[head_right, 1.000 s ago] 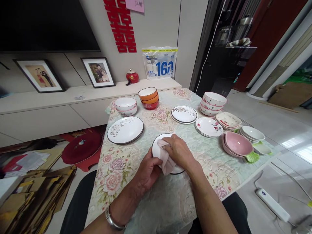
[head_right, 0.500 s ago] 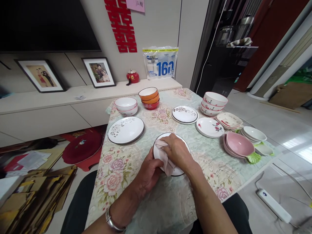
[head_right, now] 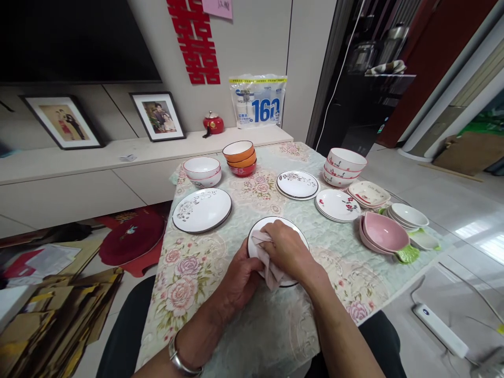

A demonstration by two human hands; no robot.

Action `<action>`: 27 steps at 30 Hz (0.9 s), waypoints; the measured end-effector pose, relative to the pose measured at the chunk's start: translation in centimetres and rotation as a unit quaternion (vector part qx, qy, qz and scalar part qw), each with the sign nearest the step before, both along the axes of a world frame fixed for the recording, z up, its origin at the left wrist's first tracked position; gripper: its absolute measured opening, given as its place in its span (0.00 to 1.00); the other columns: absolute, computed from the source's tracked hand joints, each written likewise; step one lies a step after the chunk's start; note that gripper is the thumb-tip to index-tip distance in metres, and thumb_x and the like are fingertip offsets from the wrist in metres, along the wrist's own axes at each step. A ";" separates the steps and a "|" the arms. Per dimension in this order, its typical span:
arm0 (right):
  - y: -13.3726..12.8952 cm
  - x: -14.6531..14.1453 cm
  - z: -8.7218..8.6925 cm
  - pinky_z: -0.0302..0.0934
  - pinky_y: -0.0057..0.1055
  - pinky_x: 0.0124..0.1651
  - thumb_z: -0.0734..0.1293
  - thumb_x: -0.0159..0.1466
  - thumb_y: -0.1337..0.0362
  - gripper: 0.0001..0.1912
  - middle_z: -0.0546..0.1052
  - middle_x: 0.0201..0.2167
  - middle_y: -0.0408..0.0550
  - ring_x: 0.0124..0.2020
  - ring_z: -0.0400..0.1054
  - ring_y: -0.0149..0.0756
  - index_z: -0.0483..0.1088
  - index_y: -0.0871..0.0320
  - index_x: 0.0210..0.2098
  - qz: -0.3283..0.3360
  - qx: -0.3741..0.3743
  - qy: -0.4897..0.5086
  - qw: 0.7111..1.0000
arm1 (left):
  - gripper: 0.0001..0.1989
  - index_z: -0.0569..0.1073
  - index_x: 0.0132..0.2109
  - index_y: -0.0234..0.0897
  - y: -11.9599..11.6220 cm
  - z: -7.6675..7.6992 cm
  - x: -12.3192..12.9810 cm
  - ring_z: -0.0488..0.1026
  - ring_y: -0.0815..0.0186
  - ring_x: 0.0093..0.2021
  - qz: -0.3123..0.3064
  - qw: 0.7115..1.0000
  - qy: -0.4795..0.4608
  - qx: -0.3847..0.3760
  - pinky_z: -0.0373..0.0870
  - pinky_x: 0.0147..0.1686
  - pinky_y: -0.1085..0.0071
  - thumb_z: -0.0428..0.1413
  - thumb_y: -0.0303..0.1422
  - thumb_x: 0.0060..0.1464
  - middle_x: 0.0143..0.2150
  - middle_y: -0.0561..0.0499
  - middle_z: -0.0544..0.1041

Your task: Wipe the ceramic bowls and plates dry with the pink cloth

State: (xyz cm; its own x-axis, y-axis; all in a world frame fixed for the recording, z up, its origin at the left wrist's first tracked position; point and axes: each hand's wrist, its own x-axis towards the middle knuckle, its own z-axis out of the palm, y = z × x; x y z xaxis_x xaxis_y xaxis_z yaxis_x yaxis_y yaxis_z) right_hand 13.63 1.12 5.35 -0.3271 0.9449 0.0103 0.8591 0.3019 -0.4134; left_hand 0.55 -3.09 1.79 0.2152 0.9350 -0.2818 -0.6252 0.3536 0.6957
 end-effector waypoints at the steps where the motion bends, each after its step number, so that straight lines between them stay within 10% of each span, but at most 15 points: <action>1: 0.1 -0.1 -0.2 0.53 0.29 0.38 0.63 0.64 0.67 0.07 0.74 0.39 0.49 0.38 0.67 0.36 0.71 0.56 0.41 0.014 0.001 0.020 1.000 | 0.35 0.72 0.52 0.37 0.0 0.0 0.0 0.71 0.65 0.33 0.002 1.000 0.004 0.001 0.66 0.32 0.72 0.51 0.18 0.31 0.36 0.51 0.77; 10: 1.3 1.4 -1.6 0.55 0.33 0.42 0.60 0.66 0.67 0.14 0.74 0.41 0.55 0.41 0.67 0.42 0.71 0.60 0.49 -0.095 0.030 -0.017 0.995 | 0.42 0.68 0.59 0.40 0.1 -0.2 0.1 0.73 0.62 0.38 0.015 1.000 0.006 -0.015 0.67 0.34 0.71 0.52 0.18 0.31 0.42 0.49 0.78; 20: 0.4 1.9 -0.2 0.58 0.29 0.47 0.65 0.57 0.72 0.16 0.76 0.42 0.44 0.44 0.68 0.37 0.76 0.52 0.42 0.104 -0.072 0.120 0.985 | 0.36 0.71 0.53 0.37 0.0 0.1 -0.1 0.71 0.65 0.35 0.007 1.000 0.000 -0.002 0.67 0.35 0.71 0.51 0.17 0.31 0.38 0.51 0.77; 27: 1.8 4.0 -1.5 0.58 0.31 0.43 0.64 0.62 0.64 0.13 0.77 0.40 0.49 0.41 0.69 0.40 0.75 0.55 0.44 -0.035 -0.052 0.041 0.997 | 0.42 0.67 0.59 0.39 0.0 0.1 -0.1 0.73 0.59 0.41 0.006 1.000 0.014 -0.018 0.68 0.35 0.68 0.51 0.18 0.31 0.43 0.49 0.79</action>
